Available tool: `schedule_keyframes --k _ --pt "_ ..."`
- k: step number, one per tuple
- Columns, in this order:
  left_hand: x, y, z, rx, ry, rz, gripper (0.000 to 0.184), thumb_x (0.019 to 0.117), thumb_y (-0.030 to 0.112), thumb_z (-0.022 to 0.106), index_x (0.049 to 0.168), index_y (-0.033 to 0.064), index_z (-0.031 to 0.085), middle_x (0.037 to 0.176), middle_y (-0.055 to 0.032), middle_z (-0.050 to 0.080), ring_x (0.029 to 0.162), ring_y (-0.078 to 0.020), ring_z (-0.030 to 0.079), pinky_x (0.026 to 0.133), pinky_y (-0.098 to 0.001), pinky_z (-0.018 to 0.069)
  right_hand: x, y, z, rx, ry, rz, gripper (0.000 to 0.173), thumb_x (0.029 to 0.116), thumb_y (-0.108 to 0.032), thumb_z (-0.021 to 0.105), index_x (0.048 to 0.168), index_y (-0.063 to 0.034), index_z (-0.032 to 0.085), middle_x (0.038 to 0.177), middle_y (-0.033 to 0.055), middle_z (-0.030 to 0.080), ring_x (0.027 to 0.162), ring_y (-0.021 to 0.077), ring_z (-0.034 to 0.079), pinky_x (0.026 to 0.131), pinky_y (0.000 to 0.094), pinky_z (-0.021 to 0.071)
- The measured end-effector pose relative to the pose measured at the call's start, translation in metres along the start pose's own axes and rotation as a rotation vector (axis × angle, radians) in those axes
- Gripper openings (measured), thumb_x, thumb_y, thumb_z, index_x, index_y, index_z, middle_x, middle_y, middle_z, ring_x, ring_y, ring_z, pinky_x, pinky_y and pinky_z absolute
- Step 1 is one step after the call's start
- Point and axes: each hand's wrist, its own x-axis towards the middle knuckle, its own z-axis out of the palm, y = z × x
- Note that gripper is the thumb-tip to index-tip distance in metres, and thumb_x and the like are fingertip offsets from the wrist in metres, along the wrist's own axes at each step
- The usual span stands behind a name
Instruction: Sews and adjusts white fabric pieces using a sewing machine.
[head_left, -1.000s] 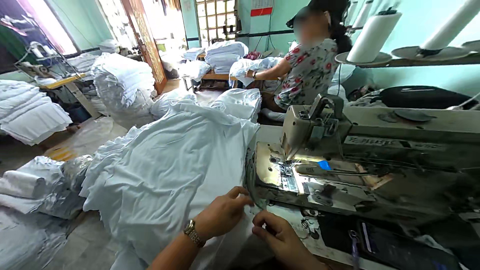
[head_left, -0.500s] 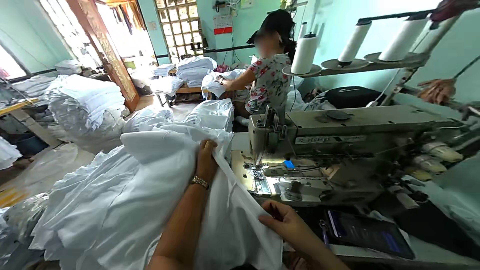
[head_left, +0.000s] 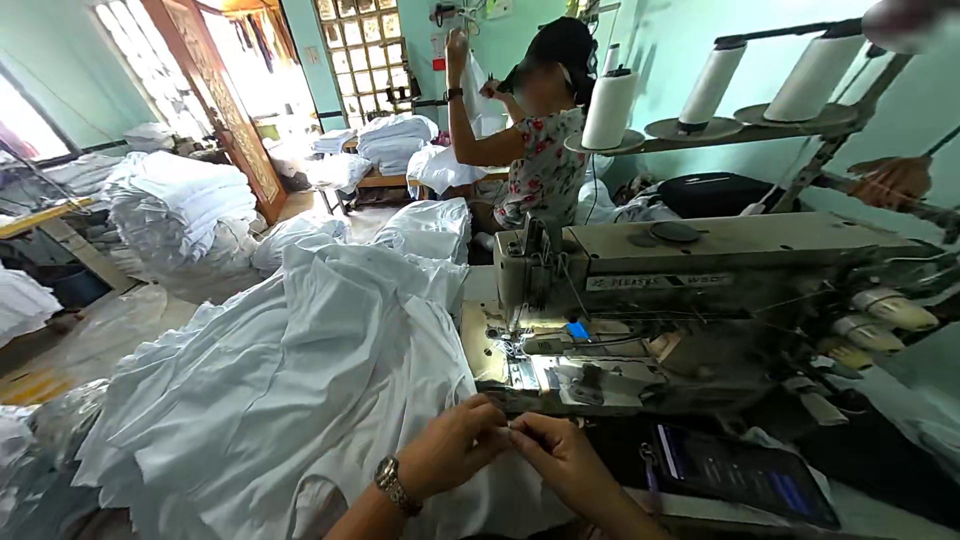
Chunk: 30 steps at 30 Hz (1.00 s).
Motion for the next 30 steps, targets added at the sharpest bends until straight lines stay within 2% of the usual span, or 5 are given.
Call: schedule_keyframes --k 9,14,18,21,30 --pt "-0.015 0.005 0.0 0.028 0.323 -0.038 0.018 0.0988 0.019 0.067 0.098 0.0024 0.071 0.09 -0.0076 0.068 0.076 -0.0096 0.063 0.07 -0.024 0.0538 -0.013 -0.003 0.007 0.087 -0.042 0.044 0.052 0.088 -0.052 0.074 0.117 -0.0098 0.072 0.099 -0.0034 0.073 0.083 0.0034 0.068 0.073 0.0248 0.0594" --pt "-0.034 0.012 0.019 -0.062 0.587 -0.049 0.048 0.0953 0.017 0.071 0.138 -0.0006 0.056 0.139 -0.0185 0.053 0.099 -0.0151 0.07 0.078 -0.0299 0.0638 -0.024 -0.024 0.014 0.36 -0.056 0.176 0.016 0.0883 -0.011 0.077 0.102 -0.006 0.071 0.084 -0.0006 0.074 0.072 0.0061 0.071 0.068 0.0252 0.0611" --pt "-0.079 0.014 0.041 0.252 0.33 -0.051 0.052 0.0877 0.035 0.08 0.129 0.0073 0.063 0.121 -0.0162 0.066 0.101 -0.0235 0.069 0.084 -0.0393 0.0603 -0.022 -0.042 0.0 0.718 0.089 0.234 0.029 0.0805 0.0 0.079 0.107 -0.0087 0.07 0.088 0.0032 0.076 0.073 0.0109 0.072 0.069 0.0295 0.0631" --pt "-0.105 0.01 0.04 0.269 0.052 -0.181 0.038 0.0899 0.008 0.071 0.127 0.007 0.067 0.106 -0.0172 0.07 0.092 -0.0313 0.071 0.08 -0.0486 0.0606 -0.024 -0.042 0.003 0.78 0.155 0.258 0.032 0.0793 0.004 0.077 0.109 -0.0051 0.068 0.092 0.0044 0.076 0.082 0.0123 0.074 0.078 0.0319 0.0636" --pt "-0.072 0.052 0.048 -0.44 0.358 -0.196 0.019 0.0884 0.016 0.08 0.089 0.0024 0.068 0.071 0.0017 0.067 0.061 -0.0036 0.064 0.059 -0.0232 0.0569 -0.028 -0.056 0.041 0.674 -0.039 0.27 0.029 0.0814 -0.004 0.081 0.107 -0.0041 0.066 0.091 0.0011 0.073 0.082 0.0091 0.071 0.076 0.0285 0.0616"
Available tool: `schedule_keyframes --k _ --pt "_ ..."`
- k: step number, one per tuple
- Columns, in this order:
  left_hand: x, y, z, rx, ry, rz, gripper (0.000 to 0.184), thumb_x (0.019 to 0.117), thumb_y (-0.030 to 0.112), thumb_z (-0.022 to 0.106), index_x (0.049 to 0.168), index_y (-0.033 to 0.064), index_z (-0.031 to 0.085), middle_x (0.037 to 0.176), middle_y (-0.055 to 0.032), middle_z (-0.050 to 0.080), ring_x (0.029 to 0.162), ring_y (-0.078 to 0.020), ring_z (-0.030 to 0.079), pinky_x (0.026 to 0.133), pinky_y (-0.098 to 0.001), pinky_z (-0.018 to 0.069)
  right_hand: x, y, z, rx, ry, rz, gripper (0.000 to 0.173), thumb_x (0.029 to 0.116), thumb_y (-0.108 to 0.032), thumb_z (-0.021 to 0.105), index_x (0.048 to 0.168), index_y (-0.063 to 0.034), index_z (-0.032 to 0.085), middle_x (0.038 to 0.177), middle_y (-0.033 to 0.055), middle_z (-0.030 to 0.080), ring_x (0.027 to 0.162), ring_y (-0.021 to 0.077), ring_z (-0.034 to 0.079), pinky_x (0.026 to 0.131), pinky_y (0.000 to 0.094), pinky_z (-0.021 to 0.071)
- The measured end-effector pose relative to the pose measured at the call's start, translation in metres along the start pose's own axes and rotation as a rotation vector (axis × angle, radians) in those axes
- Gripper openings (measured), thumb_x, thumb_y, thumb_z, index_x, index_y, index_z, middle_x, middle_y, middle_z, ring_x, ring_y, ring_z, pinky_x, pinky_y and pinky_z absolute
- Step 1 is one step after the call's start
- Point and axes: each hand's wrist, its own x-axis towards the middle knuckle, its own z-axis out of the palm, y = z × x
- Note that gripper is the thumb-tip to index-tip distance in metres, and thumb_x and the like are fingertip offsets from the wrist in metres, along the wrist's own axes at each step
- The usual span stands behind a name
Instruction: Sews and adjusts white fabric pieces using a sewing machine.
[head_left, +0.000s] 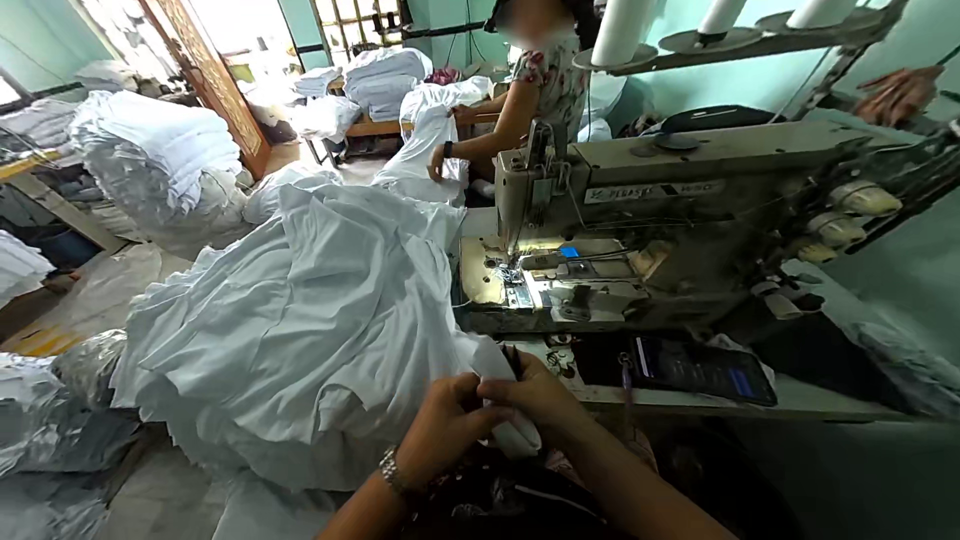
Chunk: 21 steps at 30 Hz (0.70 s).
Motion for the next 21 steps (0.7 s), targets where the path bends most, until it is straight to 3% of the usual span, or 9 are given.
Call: schedule_keyframes --k 4,6,8,9,11,14,16,18,21 --pt "-0.003 0.007 -0.029 0.047 0.007 -0.114 0.023 0.0887 -0.001 0.066 0.111 0.002 0.062 0.099 -0.0042 0.07 0.075 -0.0097 0.069 0.067 -0.0283 0.0606 -0.01 -0.009 -0.025 -0.144 -0.01 -0.119 0.029 0.0789 -0.008 0.084 0.1 -0.0106 0.065 0.088 -0.0037 0.071 0.079 0.0056 0.069 0.072 0.0258 0.0607" --pt "0.002 0.004 -0.029 0.334 0.05 -0.131 0.027 0.0876 0.0 0.067 0.114 0.0 0.062 0.107 -0.0085 0.069 0.085 -0.0143 0.07 0.073 -0.0322 0.0614 -0.011 0.002 -0.017 -0.346 -0.075 -0.175 0.024 0.0833 -0.011 0.081 0.101 -0.006 0.065 0.085 -0.0024 0.068 0.074 0.0043 0.066 0.068 0.0234 0.0586" --pt "0.006 0.011 -0.035 0.701 0.3 0.103 0.017 0.0837 -0.003 0.066 0.101 -0.0013 0.069 0.101 -0.014 0.071 0.09 -0.0227 0.07 0.078 -0.0407 0.0601 -0.008 0.007 -0.009 -0.746 -0.031 -0.3 0.014 0.0868 -0.013 0.073 0.096 -0.0038 0.067 0.079 0.0012 0.064 0.068 0.0065 0.059 0.063 0.0244 0.0521" --pt "0.006 0.02 -0.047 0.769 0.447 0.231 0.015 0.0859 -0.003 0.063 0.1 -0.0031 0.068 0.103 -0.0164 0.071 0.097 -0.0244 0.07 0.085 -0.041 0.0593 -0.006 0.005 -0.013 -0.935 0.056 -0.385 0.015 0.0843 -0.009 0.072 0.098 -0.0028 0.07 0.084 0.0061 0.068 0.073 0.0136 0.065 0.067 0.0331 0.0579" --pt "0.001 0.036 -0.067 0.82 0.615 0.387 0.015 0.0927 0.003 0.057 0.104 -0.0028 0.065 0.107 -0.0155 0.069 0.101 -0.0186 0.068 0.088 -0.0312 0.0584 -0.003 0.001 -0.028 -1.084 0.229 -0.482 0.02 0.0829 -0.009 0.072 0.101 -0.0005 0.068 0.088 0.0119 0.069 0.076 0.0226 0.067 0.068 0.043 0.0589" --pt "-0.006 0.034 -0.065 0.934 0.294 0.192 0.029 0.0863 0.0 0.063 0.115 0.0019 0.069 0.127 -0.0194 0.065 0.117 -0.0304 0.065 0.098 -0.0441 0.0558 -0.001 0.003 -0.031 -1.08 0.239 -0.529 0.018 0.0843 -0.011 0.069 0.1 -0.0027 0.068 0.087 0.0088 0.068 0.074 0.0178 0.066 0.067 0.0367 0.0586" --pt "0.001 0.039 -0.068 0.957 -0.024 0.007 0.037 0.0891 0.016 0.073 0.126 0.0096 0.069 0.149 -0.0162 0.054 0.129 -0.0362 0.059 0.103 -0.0561 0.0501 0.001 0.016 -0.032 -1.024 0.151 -0.437 0.015 0.087 -0.013 0.068 0.099 -0.0034 0.068 0.085 0.0071 0.067 0.074 0.0149 0.065 0.068 0.0341 0.0576" --pt "0.009 0.067 -0.071 0.867 -0.007 0.165 0.04 0.0898 0.035 0.077 0.123 0.0138 0.072 0.142 -0.0084 0.061 0.122 -0.0239 0.063 0.1 -0.0468 0.0542 0.011 0.032 -0.041 -0.964 0.107 -0.304 0.016 0.0869 -0.014 0.067 0.098 -0.0023 0.067 0.083 0.0072 0.066 0.073 0.0144 0.064 0.067 0.0347 0.0558" --pt "0.023 0.13 -0.068 0.479 0.111 0.584 0.028 0.095 0.023 0.073 0.115 0.0041 0.071 0.122 -0.0059 0.068 0.112 -0.0138 0.067 0.095 -0.0322 0.0596 0.02 0.062 -0.052 -0.855 0.117 -0.089 0.019 0.0852 -0.008 0.067 0.102 0.0012 0.066 0.087 0.0096 0.066 0.077 0.0153 0.063 0.071 0.0357 0.0545"
